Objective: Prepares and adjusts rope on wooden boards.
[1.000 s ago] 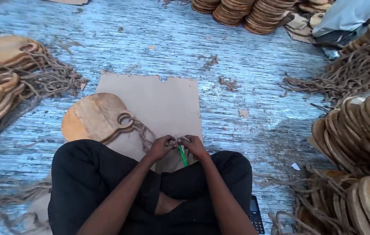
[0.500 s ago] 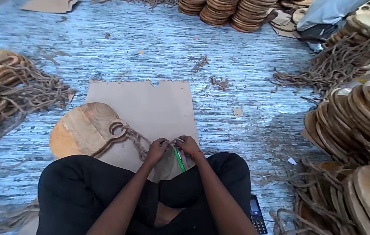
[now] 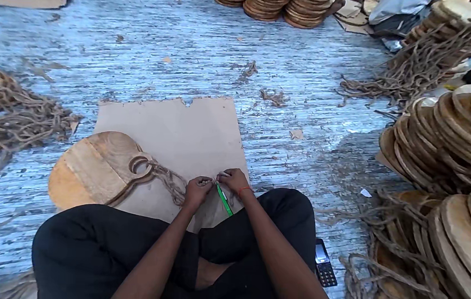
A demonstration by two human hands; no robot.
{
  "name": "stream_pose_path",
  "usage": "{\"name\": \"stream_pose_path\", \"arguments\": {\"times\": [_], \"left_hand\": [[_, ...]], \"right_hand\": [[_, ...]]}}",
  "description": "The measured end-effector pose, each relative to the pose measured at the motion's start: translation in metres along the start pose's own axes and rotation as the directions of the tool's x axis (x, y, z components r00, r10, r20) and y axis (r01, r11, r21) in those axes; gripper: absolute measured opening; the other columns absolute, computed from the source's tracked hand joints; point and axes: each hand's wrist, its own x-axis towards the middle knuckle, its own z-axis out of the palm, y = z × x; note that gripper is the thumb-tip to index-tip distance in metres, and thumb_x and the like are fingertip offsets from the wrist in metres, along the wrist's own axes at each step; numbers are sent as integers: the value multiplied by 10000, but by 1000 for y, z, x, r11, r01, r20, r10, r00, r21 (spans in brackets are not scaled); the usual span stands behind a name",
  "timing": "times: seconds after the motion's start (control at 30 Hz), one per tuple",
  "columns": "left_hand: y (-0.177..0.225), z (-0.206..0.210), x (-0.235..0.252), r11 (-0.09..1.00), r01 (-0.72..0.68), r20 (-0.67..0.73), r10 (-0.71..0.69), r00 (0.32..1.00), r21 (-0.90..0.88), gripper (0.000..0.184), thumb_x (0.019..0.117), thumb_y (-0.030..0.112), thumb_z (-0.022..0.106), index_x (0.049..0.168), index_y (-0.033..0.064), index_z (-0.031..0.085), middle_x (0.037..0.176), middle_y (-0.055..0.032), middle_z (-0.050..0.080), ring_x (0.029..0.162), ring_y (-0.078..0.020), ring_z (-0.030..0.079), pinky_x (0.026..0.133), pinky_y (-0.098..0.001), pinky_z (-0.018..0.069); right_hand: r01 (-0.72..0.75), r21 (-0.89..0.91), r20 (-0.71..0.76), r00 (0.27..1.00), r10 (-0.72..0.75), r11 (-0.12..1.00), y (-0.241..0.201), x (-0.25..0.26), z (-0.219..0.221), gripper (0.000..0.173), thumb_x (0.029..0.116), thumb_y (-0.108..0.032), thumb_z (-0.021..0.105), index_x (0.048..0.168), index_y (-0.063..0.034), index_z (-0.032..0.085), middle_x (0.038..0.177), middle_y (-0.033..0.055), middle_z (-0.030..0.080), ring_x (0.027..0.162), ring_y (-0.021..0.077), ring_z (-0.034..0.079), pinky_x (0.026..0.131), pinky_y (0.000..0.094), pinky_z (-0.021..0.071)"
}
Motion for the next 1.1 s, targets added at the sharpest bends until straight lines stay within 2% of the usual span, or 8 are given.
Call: {"name": "stream_pose_path", "arguments": {"times": [0.23,0.4,0.63,0.73,0.83,0.9,1.03,1.1], "left_hand": [[14,8,-5,984,26,-56,-16,998,179,196,997,194,677,1118,63,758,1036,-163,735,982,-301,690,913,-520,520],[11,12,2,971,-26,-66,43,997,239,188,991,184,691,1105,50,758,1211,-205,653,1113,-332,637,993,-498,507],[12,5,-1,965,-38,56,24,998,258,227,1005,215,681,1114,30,753,1174,-191,671,1061,-307,649,968,-480,511],[15,10,-6,959,-65,4,66,998,275,197,1002,181,677,1084,19,754,1143,-193,674,1027,-309,657,941,-473,524],[16,15,-1,952,-45,-59,66,996,303,199,996,179,684,1106,27,751,1192,-191,671,1095,-331,656,986,-505,518],[16,15,3,945,-46,-62,69,996,324,202,997,181,685,1107,26,753,1195,-188,670,1094,-338,654,984,-519,514],[9,9,2,923,-89,53,75,996,375,208,1001,196,681,1107,33,756,1174,-171,682,1056,-307,662,968,-483,525],[12,12,0,922,-113,10,118,993,371,188,998,174,680,1079,25,764,1158,-182,688,1035,-319,669,949,-489,532]], "right_hand": [[-27,-72,34,999,30,997,-4,1,1,251,964,-204,748,1120,-9,730,1035,230,709,955,385,670,830,589,518],[-21,-208,59,998,34,978,11,36,9,286,951,-284,754,1128,-59,753,1068,197,730,1018,374,690,887,594,531],[-69,-332,80,992,101,941,-11,11,2,269,969,-244,730,1127,-26,730,1035,234,712,970,409,685,822,609,536],[-47,-323,57,996,69,945,-12,10,4,237,976,-216,721,1115,-23,734,1034,233,715,973,410,687,828,604,536],[-28,-298,7,999,32,954,-1,26,13,234,975,-241,725,1107,-49,745,1032,212,726,980,396,695,841,594,543],[-13,-277,-8,1000,11,961,7,35,17,235,966,-248,740,1082,-44,748,989,219,724,921,398,699,788,595,549],[-91,-365,138,979,150,927,5,41,6,318,945,-293,758,1120,-28,743,1106,226,711,1057,396,675,910,596,523],[-93,-315,90,988,127,945,-3,32,4,304,941,-257,769,1091,5,734,1063,252,705,1015,421,672,869,611,520]]}}
